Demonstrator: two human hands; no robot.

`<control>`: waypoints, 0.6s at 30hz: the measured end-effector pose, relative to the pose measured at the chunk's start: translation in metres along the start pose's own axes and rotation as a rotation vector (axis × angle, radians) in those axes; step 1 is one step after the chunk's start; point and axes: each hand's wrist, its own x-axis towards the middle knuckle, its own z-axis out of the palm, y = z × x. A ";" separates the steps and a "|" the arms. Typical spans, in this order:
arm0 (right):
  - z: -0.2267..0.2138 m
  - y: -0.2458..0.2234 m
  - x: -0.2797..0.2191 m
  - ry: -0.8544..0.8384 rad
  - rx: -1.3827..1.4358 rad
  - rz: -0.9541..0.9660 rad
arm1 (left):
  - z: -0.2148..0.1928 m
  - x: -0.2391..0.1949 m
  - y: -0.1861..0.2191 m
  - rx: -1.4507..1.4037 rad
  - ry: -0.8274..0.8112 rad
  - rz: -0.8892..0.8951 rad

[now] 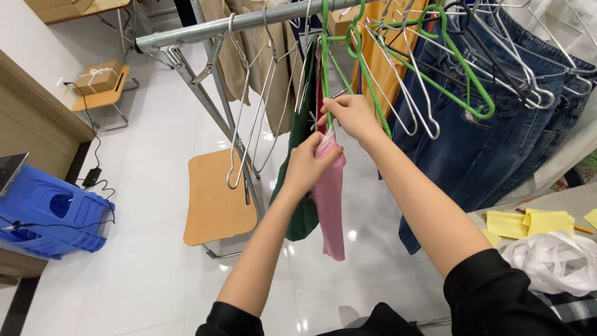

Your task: The person takes a black and white checkered skirt, a pair of navy blue track pants, and a pink long-sleeved top from a clothing rack. They fold each item by hand on a metal table and place them in a stack.

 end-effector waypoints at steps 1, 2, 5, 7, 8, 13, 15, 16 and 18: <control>0.002 0.004 0.003 -0.011 0.014 -0.011 | -0.003 -0.017 0.008 0.063 0.024 0.043; 0.004 0.009 0.005 -0.021 0.028 -0.022 | -0.004 -0.035 0.017 0.125 0.047 0.087; -0.010 -0.017 -0.022 -0.059 0.216 -0.080 | 0.012 -0.055 -0.016 0.193 0.063 0.129; -0.026 -0.034 -0.029 -0.050 0.243 -0.023 | 0.017 -0.055 -0.031 0.137 0.039 0.095; -0.032 -0.044 -0.032 -0.056 0.271 0.024 | 0.020 -0.057 -0.039 0.084 0.031 0.054; -0.070 -0.062 -0.035 -0.100 0.485 -0.061 | 0.022 -0.043 -0.018 -0.141 0.024 -0.073; -0.083 -0.067 -0.037 -0.137 0.580 -0.071 | 0.028 -0.030 -0.021 -0.245 0.015 -0.094; -0.090 -0.074 -0.041 -0.153 0.661 -0.046 | 0.035 -0.020 -0.031 -0.280 0.022 -0.044; -0.099 -0.082 -0.045 -0.169 0.742 -0.028 | 0.044 -0.004 -0.044 -0.313 0.032 0.013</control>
